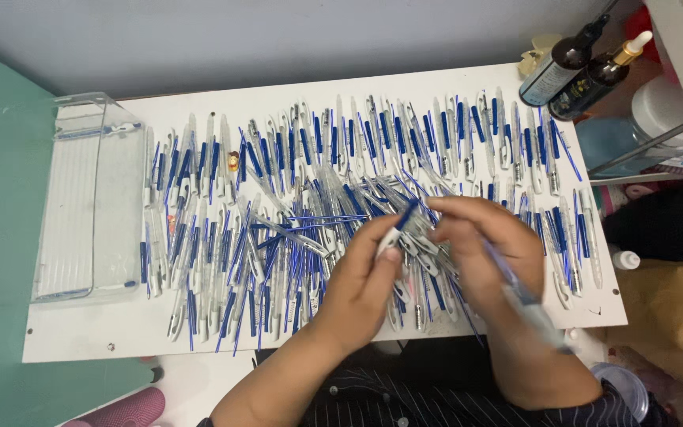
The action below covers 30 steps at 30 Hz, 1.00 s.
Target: The person assembles ballpoint pens by hand, inserting ink refills into the pen bodies, attaching caps, and placing the completed pens into a clear container.
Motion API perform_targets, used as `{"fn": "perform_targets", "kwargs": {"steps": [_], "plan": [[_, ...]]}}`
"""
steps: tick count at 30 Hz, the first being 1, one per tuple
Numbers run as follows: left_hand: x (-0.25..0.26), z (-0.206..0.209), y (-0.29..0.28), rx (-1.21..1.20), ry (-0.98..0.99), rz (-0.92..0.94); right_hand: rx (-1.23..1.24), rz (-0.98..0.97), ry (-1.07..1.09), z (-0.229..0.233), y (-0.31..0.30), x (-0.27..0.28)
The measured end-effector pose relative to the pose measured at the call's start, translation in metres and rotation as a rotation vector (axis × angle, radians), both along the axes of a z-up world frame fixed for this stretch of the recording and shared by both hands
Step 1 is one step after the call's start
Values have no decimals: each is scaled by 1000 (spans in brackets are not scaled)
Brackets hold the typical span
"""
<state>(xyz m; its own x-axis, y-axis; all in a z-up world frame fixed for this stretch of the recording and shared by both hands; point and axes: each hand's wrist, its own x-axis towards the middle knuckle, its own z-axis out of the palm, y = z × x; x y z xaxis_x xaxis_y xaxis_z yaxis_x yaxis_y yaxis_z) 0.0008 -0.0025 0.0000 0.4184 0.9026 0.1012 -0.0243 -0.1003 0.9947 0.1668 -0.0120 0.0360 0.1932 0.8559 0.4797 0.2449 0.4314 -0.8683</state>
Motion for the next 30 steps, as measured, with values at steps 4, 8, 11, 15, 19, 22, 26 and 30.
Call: {"fn": "perform_targets", "kwargs": {"steps": [4, 8, 11, 15, 19, 22, 26, 30], "plan": [[-3, -11, 6, -63, -108, -5, 66, 136, 78, -26, -9, 15], [-3, 3, 2, -31, -80, -11, -48, 152, -41, -16, -12, 2], [-3, 6, 2, 50, -9, 4, -103, 137, -35, -11, -11, 0], [-1, 10, 0, 195, 35, 32, -70, 117, -156, -3, -8, 0], [-1, 9, -1, 231, 56, 59, 4, 61, -226, -10, -10, -4], [-2, 13, 1, 310, 111, 60, 60, 49, -295, -10, -10, -5], [-2, 7, 0, 362, 141, 79, 85, -15, -366, -14, -12, -7], [0, 4, 1, 375, 154, 104, 78, -44, -383, -19, -14, -11]]}}
